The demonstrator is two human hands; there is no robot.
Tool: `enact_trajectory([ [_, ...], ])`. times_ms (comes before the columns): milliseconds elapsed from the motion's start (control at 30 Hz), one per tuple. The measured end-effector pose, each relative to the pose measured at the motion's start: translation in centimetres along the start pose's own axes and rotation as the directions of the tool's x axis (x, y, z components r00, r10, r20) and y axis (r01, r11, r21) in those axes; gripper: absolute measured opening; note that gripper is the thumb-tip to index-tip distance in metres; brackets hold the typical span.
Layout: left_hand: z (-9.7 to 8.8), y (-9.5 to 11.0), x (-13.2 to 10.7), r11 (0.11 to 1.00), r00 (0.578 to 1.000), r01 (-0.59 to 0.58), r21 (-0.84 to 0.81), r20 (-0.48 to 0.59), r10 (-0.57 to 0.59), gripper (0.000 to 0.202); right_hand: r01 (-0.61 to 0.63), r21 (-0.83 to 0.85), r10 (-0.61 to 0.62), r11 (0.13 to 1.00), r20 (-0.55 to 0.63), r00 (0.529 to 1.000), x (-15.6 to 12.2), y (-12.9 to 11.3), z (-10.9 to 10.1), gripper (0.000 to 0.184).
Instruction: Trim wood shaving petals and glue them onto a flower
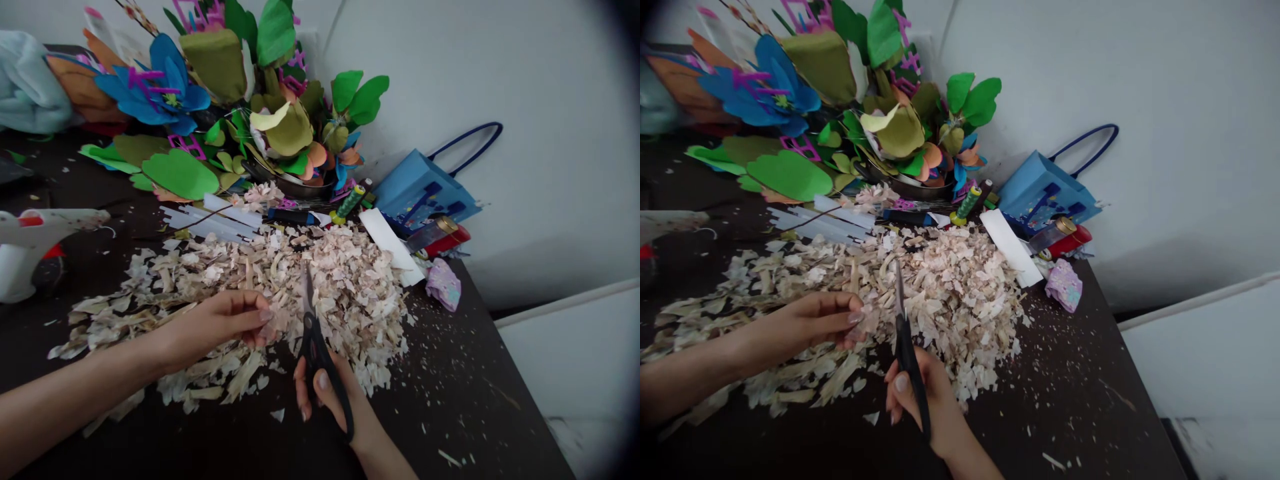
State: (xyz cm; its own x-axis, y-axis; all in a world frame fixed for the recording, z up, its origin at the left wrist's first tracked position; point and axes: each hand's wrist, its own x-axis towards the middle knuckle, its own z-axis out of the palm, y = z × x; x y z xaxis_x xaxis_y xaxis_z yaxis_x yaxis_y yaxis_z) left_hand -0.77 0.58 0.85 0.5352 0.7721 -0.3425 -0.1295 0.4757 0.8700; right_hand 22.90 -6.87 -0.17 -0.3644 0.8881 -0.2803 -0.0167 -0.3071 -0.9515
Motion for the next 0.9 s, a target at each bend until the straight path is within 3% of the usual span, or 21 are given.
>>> enact_trajectory([
  [267, 1.0, 0.1, -0.8, 0.992, 0.993, 0.022, 0.127, 0.111, -0.036, 0.030, 0.086, 0.035, -0.084, 0.996, -0.063, 0.994, -0.1, -0.8, 0.1, 0.044],
  [500, 2.1, -0.3, -1.1, 0.989, 0.996, 0.020, 0.150, 0.078, -0.032, 0.029, 0.068, 0.063, -0.059, 0.996, -0.136, 0.989, 0.1, -0.5, 0.6, 0.042],
  [633, 2.7, -0.8, -1.2, 0.981, 0.988, 0.041, 0.189, 0.140, -0.069, 0.027, 0.101, 0.103, -0.083, 0.990, -0.165, 0.983, 0.3, 0.3, 0.8, 0.044],
  [900, 2.9, -1.5, -1.3, 0.973, 0.970, 0.051, 0.227, 0.220, -0.102, 0.033, 0.074, -0.032, -0.079, 0.997, -0.199, 0.977, -0.1, 0.3, 1.0, 0.035],
])
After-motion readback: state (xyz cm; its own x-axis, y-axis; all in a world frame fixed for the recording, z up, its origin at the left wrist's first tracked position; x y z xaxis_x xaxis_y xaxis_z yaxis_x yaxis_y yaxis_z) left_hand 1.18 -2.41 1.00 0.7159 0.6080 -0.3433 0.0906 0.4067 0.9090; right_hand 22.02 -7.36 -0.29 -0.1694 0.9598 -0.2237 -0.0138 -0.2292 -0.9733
